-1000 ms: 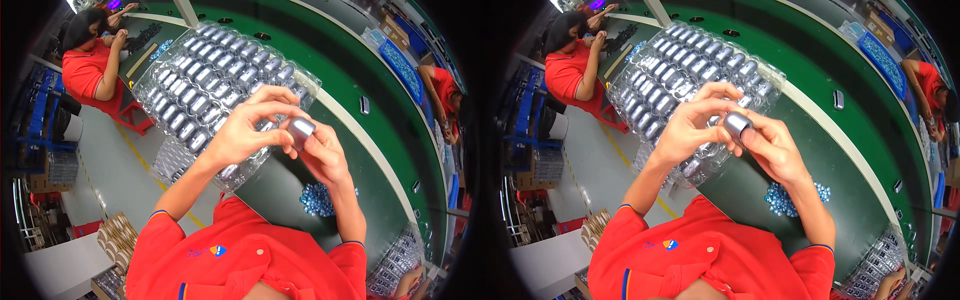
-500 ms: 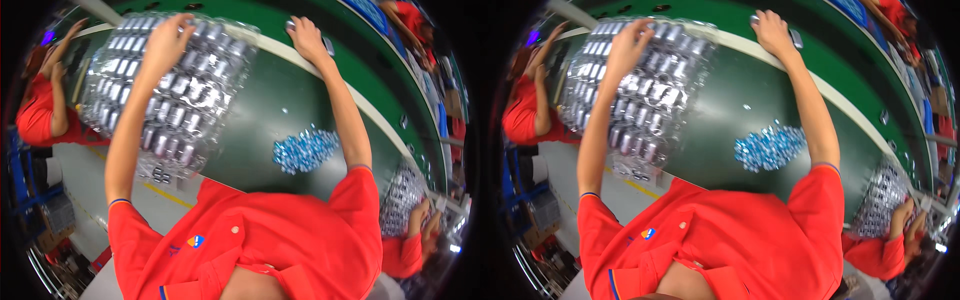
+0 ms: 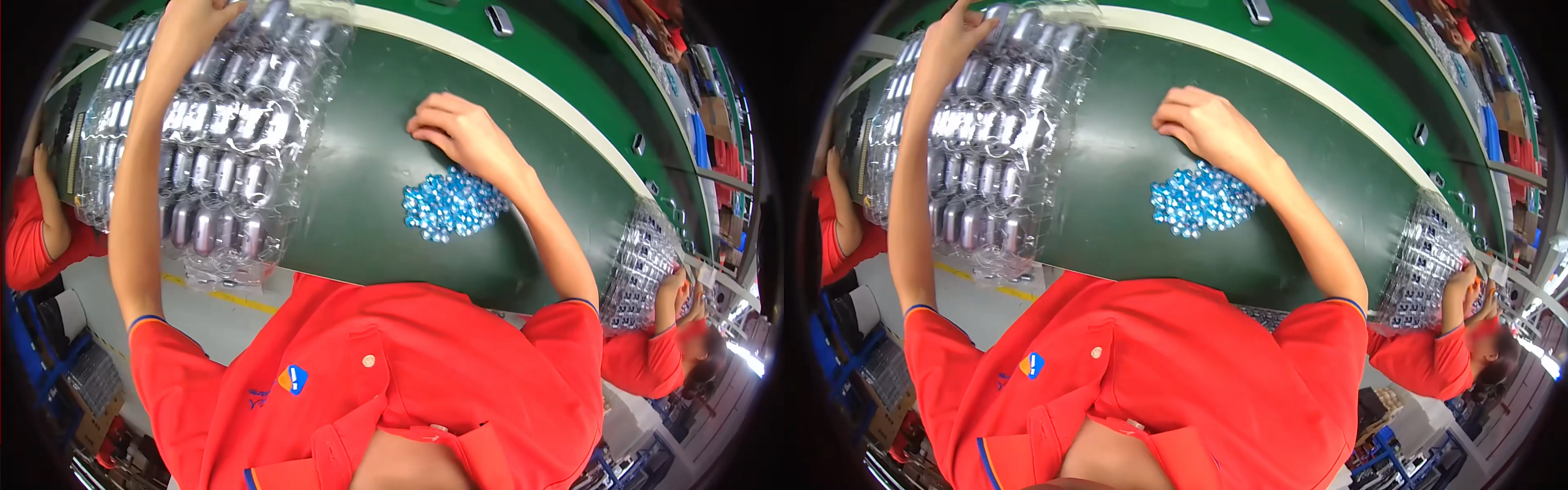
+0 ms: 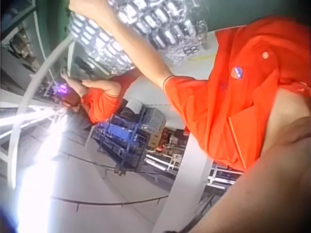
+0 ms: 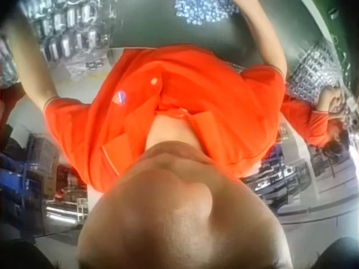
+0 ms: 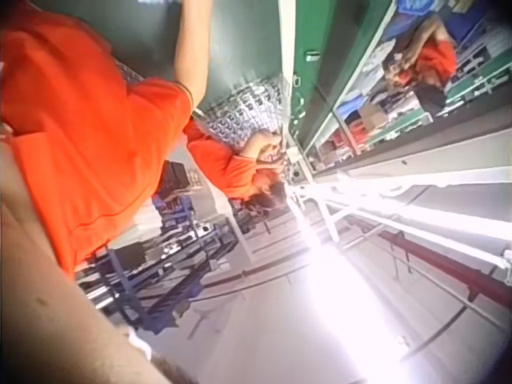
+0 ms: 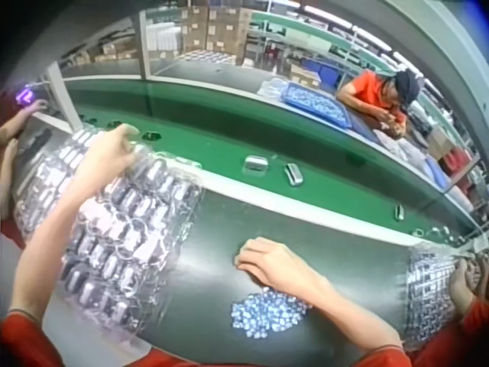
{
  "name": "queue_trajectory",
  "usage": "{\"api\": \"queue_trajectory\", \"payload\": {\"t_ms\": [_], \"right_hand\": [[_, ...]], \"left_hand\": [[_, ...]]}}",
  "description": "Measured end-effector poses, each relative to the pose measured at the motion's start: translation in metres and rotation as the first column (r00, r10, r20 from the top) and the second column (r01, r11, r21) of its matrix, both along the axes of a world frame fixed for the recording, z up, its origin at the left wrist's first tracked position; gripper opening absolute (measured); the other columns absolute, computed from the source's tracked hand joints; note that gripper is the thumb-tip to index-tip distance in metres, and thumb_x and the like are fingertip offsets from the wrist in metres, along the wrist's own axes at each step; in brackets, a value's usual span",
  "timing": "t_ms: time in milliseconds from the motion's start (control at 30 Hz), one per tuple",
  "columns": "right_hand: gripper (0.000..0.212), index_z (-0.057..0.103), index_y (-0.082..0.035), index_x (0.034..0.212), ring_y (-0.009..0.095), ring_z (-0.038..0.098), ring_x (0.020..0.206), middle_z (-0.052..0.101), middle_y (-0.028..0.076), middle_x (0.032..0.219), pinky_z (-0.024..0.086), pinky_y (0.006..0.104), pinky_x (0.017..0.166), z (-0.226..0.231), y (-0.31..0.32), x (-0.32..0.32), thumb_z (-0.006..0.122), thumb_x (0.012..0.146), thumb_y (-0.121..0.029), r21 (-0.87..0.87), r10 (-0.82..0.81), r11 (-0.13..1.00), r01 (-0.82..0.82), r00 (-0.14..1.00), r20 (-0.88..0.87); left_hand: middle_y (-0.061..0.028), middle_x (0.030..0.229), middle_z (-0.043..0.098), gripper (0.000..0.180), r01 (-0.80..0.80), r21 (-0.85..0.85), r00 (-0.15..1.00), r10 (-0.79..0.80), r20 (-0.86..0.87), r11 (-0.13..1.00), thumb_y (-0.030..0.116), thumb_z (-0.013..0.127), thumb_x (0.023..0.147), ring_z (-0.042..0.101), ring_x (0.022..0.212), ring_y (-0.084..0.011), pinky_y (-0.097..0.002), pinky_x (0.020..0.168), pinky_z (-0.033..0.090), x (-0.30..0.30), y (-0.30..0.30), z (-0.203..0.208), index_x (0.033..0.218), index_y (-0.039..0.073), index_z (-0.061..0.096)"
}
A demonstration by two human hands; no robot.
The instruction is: Picking small blue electronic components and inserting them into silver cylindrical housings on an assembly line.
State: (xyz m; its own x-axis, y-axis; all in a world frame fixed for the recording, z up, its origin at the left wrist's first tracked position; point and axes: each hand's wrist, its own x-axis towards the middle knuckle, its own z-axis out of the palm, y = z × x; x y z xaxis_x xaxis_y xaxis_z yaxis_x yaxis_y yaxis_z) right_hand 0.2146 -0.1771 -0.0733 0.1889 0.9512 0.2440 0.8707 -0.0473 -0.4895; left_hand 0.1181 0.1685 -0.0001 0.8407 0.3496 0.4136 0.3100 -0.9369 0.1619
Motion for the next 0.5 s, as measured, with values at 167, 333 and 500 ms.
{"api": "queue_trajectory", "payload": {"t_ms": [167, 333, 500], "right_hand": [[0.019, 0.069, 0.0, 0.103, 0.02, 0.066, 0.08, 0.068, 0.008, 0.088, 0.054, 0.0327, 0.075, 0.024, 0.021, -0.001, 0.071, 0.088, -0.011, -0.114, -0.111, 0.99, 0.079, 0.941, -0.319], [0.019, 0.068, 0.006, 0.103, 0.017, 0.069, 0.08, 0.072, 0.012, 0.091, 0.056, 0.0294, 0.079, 0.066, 0.094, 0.001, 0.068, 0.09, -0.007, 0.117, -0.072, 0.941, 0.317, 0.526, -0.847], [0.022, 0.067, 0.007, 0.107, 0.017, 0.071, 0.081, 0.073, 0.015, 0.092, 0.058, 0.0264, 0.08, 0.062, 0.126, 0.001, 0.068, 0.09, -0.008, 0.093, -0.121, 0.91, 0.405, 0.473, -0.873]], "left_hand": [[-0.0159, 0.102, 0.068, 0.033, 0.338, -0.711, 0.938, -0.16, 0.307, 0.616, 0.012, 0.066, 0.087, 0.067, 0.095, -0.0262, -0.0367, 0.085, 0.053, -0.028, -0.032, 0.006, 0.117, -0.001, 0.061], [-0.0132, 0.121, 0.064, 0.031, 0.482, -0.829, 0.876, -0.15, 0.458, 0.284, 0.001, 0.062, 0.094, 0.063, 0.113, -0.0222, -0.033, 0.099, 0.052, -0.036, -0.065, 0.006, 0.125, -0.003, 0.059], [-0.0092, 0.114, 0.067, 0.032, 0.526, -0.716, 0.845, -0.19, 0.5, 0.46, -0.004, 0.065, 0.088, 0.067, 0.108, -0.0215, -0.0309, 0.09, 0.056, -0.037, -0.067, 0.001, 0.119, 0.003, 0.066]]}}
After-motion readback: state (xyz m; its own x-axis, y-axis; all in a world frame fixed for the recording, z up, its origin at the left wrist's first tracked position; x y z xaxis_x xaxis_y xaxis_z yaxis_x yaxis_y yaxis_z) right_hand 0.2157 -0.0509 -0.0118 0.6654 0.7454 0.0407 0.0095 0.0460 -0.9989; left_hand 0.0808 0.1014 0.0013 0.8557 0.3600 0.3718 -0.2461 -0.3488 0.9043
